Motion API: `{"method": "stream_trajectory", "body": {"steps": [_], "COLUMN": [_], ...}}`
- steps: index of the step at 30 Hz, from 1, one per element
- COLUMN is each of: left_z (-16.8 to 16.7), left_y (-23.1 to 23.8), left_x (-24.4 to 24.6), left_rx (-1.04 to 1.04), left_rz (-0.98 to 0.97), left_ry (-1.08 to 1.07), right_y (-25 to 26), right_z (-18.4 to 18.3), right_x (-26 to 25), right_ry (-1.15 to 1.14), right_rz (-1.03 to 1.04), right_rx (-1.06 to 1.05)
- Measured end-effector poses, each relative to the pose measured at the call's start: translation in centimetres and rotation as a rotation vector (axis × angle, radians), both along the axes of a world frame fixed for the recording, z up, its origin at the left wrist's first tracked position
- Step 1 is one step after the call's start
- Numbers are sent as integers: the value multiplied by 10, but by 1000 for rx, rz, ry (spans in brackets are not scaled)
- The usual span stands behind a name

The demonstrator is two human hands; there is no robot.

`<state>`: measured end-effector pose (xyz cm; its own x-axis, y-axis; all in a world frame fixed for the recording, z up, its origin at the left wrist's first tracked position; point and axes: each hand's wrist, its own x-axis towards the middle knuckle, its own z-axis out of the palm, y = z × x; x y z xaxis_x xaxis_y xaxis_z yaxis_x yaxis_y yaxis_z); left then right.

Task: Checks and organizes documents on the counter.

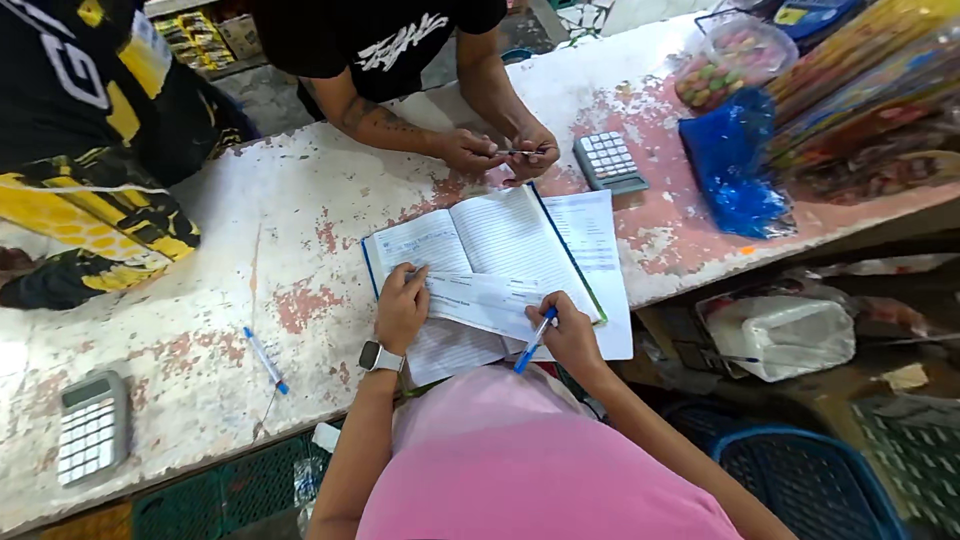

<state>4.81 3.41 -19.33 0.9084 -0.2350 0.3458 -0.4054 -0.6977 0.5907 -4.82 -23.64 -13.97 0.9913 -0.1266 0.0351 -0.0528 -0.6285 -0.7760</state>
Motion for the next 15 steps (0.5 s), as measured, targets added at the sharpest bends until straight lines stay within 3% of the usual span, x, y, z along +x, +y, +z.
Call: {"method": "stream_trajectory", "body": {"steps": [8,15], "left_z": [-3,-2], "left_y": [4,7], "left_x": [0,0], "left_rx": [14,-52], "left_rz": [-17,16], "left_ry": [0,65], "right_y": [-11,-72], "right_z": [-4,12], "right_x": [-6,-7], "right_ry": [-22,-36], "right_rz": [17,-172], "right_rx": [8,-175]}}
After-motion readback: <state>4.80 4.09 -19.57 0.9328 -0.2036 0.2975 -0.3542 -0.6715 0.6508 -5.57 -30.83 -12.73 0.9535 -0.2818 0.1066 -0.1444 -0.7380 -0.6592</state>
